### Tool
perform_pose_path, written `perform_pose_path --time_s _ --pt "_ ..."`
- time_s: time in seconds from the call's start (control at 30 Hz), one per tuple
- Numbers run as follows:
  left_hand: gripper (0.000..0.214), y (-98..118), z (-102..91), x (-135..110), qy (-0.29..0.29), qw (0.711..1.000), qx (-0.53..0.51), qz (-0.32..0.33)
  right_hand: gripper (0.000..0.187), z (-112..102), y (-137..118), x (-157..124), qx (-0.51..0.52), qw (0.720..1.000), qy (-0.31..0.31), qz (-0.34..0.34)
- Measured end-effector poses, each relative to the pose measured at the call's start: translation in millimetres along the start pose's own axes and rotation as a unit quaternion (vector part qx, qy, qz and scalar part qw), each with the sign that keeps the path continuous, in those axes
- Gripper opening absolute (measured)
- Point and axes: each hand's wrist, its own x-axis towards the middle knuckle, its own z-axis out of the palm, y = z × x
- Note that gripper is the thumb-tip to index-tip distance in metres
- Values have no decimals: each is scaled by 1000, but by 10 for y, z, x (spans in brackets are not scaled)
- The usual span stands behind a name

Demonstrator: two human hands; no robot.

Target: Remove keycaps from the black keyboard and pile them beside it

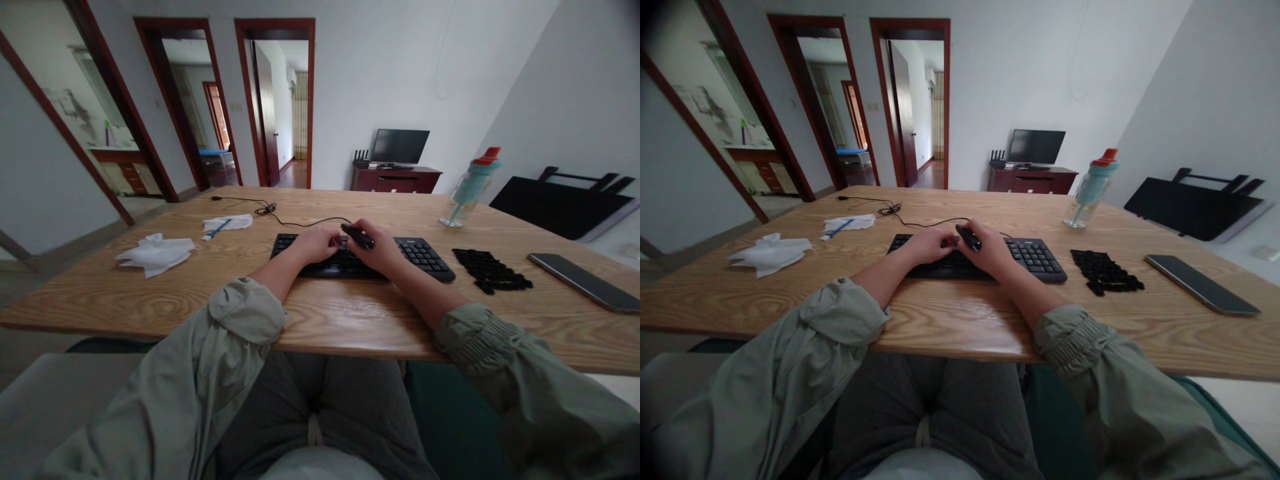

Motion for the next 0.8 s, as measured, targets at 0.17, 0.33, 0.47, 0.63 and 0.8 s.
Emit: perform_pose_path --time_s 0.17,0.33,0.47,0.63,0.8 --pt "24 3 4 3 -15 999 -34 4 24 50 63 -14 30 999 14 4" --pt "28 -11 51 36 9 999 -52 -1 27 117 96 -46 42 998 43 -25" --pt "30 25 57 59 1 998 -60 6 27 148 94 -56 45 997 43 -39" --pt "28 48 45 70 -12 999 -41 0 27 133 75 -70 37 997 47 -55" --pt "31 28 81 69 -15 1000 -22 -12 28 138 68 -77 29 997 71 -29"
